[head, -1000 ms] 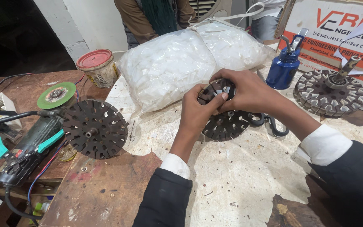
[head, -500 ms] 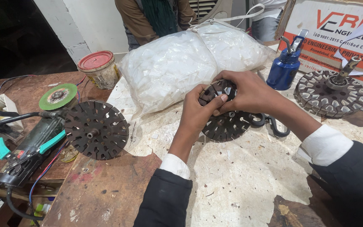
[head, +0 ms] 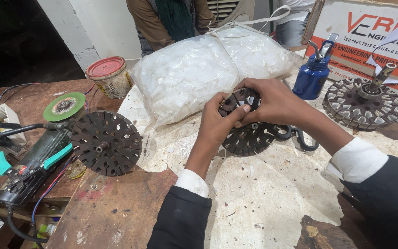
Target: The person inserts small white plastic pieces into slots on two circular metal discs, using both hands to align and press them into place. The person uses scissors to trim excess material from the inserted pieces and continues inserting more pieces into the second disc.
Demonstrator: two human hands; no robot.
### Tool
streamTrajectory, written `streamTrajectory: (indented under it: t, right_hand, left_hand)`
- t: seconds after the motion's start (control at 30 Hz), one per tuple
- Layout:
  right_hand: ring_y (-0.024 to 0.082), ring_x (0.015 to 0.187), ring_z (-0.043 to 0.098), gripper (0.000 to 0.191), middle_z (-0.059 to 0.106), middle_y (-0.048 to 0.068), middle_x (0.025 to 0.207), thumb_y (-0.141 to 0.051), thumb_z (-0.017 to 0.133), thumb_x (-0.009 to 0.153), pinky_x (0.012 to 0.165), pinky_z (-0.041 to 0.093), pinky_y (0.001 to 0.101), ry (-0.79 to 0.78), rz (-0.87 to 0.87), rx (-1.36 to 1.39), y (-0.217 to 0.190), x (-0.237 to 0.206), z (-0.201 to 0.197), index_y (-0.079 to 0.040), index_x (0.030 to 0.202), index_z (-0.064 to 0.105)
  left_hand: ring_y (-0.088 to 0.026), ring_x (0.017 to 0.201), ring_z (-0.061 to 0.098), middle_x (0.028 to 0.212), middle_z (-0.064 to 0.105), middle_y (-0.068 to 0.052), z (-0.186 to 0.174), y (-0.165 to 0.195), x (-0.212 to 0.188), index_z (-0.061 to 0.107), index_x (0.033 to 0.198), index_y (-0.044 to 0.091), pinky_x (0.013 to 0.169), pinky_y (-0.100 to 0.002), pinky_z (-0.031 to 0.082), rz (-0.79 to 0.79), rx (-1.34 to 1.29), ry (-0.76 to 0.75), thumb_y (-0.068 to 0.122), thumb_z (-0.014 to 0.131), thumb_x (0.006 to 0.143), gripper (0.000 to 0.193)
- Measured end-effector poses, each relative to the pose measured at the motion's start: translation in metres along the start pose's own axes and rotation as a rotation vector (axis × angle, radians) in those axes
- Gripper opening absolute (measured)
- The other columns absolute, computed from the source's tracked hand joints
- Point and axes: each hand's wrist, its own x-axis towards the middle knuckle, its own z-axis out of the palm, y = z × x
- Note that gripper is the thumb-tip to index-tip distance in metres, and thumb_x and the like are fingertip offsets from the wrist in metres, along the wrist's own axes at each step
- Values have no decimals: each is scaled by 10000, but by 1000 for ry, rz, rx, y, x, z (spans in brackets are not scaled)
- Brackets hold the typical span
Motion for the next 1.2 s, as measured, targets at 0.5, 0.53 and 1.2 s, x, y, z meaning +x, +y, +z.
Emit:
streamTrajectory:
  t: [0.5,0.53,1.2]
  right_hand:
    - [227,786,738,642,764,90,861,-335,922,518,736,534,362,-1,2,-15,-1,-1,0,-72,1067,718]
    - [227,785,737,644,764,90,860,-336,922,517,736,535,361,-2,4,-12,-1,-1,0,-71,1067,717]
    - [240,784,740,722,761,89,839,-439,954,510,739,540,373,-14,15,-28,-1,0,2,-67,1082,717]
  left_hand:
    - [-59,634,576,758,642,-6,2,1,0,651,948,15,584,-233,477,-2,53,45,188,814,836,263]
    - [-57,637,577,763,642,-1,2,1,0,650,961,19,587,-231,478,-7,28,34,188,815,837,267]
    - [-73,758,556,820,639,-7,-4,-3,2,670,965,52,685,-261,476,-97,-97,17,477,550,1034,447]
